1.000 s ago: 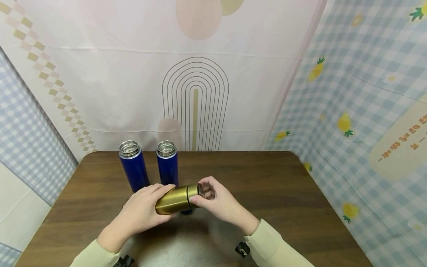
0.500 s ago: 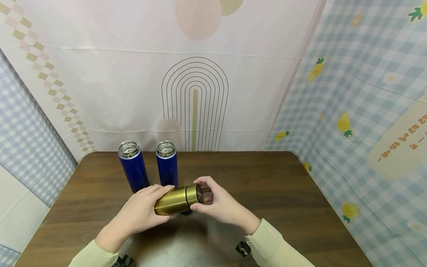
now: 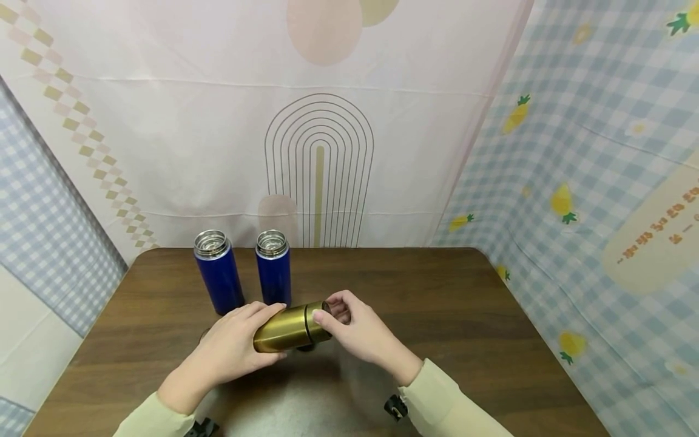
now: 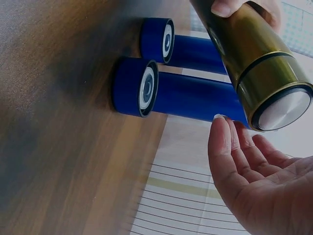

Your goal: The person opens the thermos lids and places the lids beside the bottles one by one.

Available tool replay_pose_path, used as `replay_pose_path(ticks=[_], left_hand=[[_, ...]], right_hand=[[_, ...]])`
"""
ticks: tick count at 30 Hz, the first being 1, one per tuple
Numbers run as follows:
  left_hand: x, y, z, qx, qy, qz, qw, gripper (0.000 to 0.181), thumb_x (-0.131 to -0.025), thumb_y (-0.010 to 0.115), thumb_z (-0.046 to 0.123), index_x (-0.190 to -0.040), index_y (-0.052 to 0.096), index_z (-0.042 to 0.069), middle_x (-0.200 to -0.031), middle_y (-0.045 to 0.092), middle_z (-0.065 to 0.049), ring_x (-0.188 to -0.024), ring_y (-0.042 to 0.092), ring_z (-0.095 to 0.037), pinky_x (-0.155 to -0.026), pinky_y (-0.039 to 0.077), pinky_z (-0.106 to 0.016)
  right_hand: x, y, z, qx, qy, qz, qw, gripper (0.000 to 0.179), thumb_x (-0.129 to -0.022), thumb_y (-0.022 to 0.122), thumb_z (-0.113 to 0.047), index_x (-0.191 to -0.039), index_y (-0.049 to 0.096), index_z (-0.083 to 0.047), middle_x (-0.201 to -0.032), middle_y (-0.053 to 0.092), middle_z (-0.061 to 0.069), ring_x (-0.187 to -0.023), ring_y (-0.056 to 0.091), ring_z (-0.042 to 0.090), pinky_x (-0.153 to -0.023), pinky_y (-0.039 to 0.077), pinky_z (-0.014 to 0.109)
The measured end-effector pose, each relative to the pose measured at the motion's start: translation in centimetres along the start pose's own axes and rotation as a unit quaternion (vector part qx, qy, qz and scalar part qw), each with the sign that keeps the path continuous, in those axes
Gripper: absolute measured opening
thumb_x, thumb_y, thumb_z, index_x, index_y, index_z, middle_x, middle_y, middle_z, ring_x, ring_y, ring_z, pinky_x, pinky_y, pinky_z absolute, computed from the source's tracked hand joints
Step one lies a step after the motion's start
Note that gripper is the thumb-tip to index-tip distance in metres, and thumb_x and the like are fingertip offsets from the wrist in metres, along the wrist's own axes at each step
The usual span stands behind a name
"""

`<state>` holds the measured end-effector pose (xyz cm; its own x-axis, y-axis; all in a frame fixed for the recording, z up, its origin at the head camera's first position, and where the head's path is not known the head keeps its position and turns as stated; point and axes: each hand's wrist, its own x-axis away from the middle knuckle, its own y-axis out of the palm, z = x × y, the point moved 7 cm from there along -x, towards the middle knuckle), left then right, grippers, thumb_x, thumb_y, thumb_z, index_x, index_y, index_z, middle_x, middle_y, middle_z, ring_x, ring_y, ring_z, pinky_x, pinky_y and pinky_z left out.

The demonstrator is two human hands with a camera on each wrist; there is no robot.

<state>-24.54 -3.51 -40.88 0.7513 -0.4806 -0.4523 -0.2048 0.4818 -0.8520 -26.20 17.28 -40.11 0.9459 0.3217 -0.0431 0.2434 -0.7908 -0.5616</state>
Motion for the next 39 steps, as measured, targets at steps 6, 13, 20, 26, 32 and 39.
replay_pose_path(ticks=[6,13,20,26,32,39], left_hand=[[-0.1,-0.1,0.0,0.003,0.0,-0.001,1.0,0.077,-0.064,0.083,0.051,-0.13,0.059,0.02,-0.097,0.058,0.004,-0.081,0.054,-0.014,-0.072,0.046,-0.034],[-0.2,-0.1,0.0,0.0,0.004,-0.004,1.0,0.077,-0.064,0.083,0.051,-0.13,0.058,0.02,-0.098,0.058,0.004,-0.082,0.054,-0.015,-0.074,0.046,-0.035],[-0.3,-0.1,-0.1,-0.001,0.004,-0.002,1.0,0.076,-0.063,0.083,0.05,-0.129,0.058,0.022,-0.097,0.059,0.005,-0.082,0.054,-0.014,-0.073,0.046,-0.034],[-0.2,0.1,-0.3,0.0,0.001,-0.007,1.0,0.077,-0.062,0.083,0.052,-0.129,0.058,0.023,-0.097,0.058,0.007,-0.08,0.053,-0.011,-0.071,0.046,-0.032],[-0.3,0.3,-0.1,0.005,0.004,-0.007,1.0,0.078,-0.062,0.083,0.052,-0.129,0.058,0.023,-0.097,0.058,0.008,-0.08,0.054,-0.01,-0.072,0.047,-0.032],[-0.4,0.2,0.2,0.006,-0.001,-0.004,1.0,0.077,-0.063,0.083,0.052,-0.13,0.058,0.023,-0.098,0.058,0.007,-0.081,0.054,-0.012,-0.074,0.046,-0.033]], right_hand=[[0.0,0.3,0.1,-0.015,0.009,-0.02,0.9996,0.046,-0.091,0.062,-0.047,-0.119,0.055,-0.011,-0.106,0.062,0.004,-0.086,0.062,0.018,-0.069,0.054,0.032],[-0.1,0.6,0.4,-0.049,0.019,-0.034,0.998,0.044,-0.092,0.066,-0.034,-0.121,0.054,-0.004,-0.107,0.062,0.009,-0.085,0.062,0.019,-0.068,0.055,0.032],[0.0,0.6,0.0,-0.071,-0.007,-0.048,0.9963,0.042,-0.09,0.07,-0.022,-0.123,0.052,-0.002,-0.105,0.061,0.012,-0.09,0.062,0.023,-0.072,0.055,0.033],[0.3,0.4,-0.6,-0.069,-0.053,-0.082,0.9929,0.053,-0.083,0.077,-0.024,-0.127,0.049,-0.018,-0.115,0.058,0.006,-0.101,0.061,0.022,-0.083,0.052,0.033],[0.4,0.2,-0.7,-0.076,-0.071,-0.104,0.9892,0.057,-0.083,0.078,-0.023,-0.13,0.045,-0.024,-0.127,0.051,0.002,-0.107,0.06,0.02,-0.088,0.051,0.032],[0.1,-0.2,-0.5,-0.042,-0.039,-0.042,0.9975,0.055,-0.086,0.074,-0.032,-0.133,0.046,-0.02,-0.125,0.053,0.003,-0.106,0.059,0.019,-0.089,0.049,0.038]])
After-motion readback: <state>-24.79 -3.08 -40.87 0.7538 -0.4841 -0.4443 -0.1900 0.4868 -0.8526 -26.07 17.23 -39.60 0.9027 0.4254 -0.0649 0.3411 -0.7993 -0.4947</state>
